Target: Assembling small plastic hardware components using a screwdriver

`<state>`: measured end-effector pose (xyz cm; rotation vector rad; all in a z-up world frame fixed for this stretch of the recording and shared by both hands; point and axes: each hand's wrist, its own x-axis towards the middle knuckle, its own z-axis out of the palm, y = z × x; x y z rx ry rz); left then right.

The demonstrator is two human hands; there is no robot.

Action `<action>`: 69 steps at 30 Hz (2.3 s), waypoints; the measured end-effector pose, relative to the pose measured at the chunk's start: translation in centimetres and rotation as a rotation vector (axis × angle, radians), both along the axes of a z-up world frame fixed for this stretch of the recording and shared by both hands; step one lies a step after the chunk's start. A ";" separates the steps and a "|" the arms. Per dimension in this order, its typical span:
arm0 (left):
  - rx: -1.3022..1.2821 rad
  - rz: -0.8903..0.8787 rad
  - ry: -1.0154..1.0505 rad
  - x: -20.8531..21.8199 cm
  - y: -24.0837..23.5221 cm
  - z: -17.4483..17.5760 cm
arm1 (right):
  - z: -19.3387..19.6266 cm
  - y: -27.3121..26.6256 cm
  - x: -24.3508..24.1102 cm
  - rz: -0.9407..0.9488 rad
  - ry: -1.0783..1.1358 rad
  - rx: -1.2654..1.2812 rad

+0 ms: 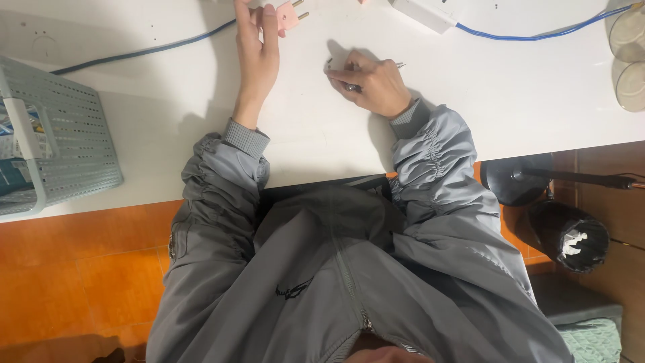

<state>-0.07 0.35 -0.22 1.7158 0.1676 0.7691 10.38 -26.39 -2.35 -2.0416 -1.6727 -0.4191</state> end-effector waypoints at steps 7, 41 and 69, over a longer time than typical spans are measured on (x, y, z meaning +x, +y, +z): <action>-0.073 0.006 -0.030 0.1 1.5 -0.8 | 0.9 -0.2 0.0 -0.026 0.033 0.008; 0.229 -0.527 0.255 -1.4 -1.8 3.8 | 3.3 2.0 1.3 0.010 0.073 0.062; 0.791 -0.225 0.161 -0.8 1.2 0.9 | 2.1 -1.8 6.1 -0.323 0.136 -0.054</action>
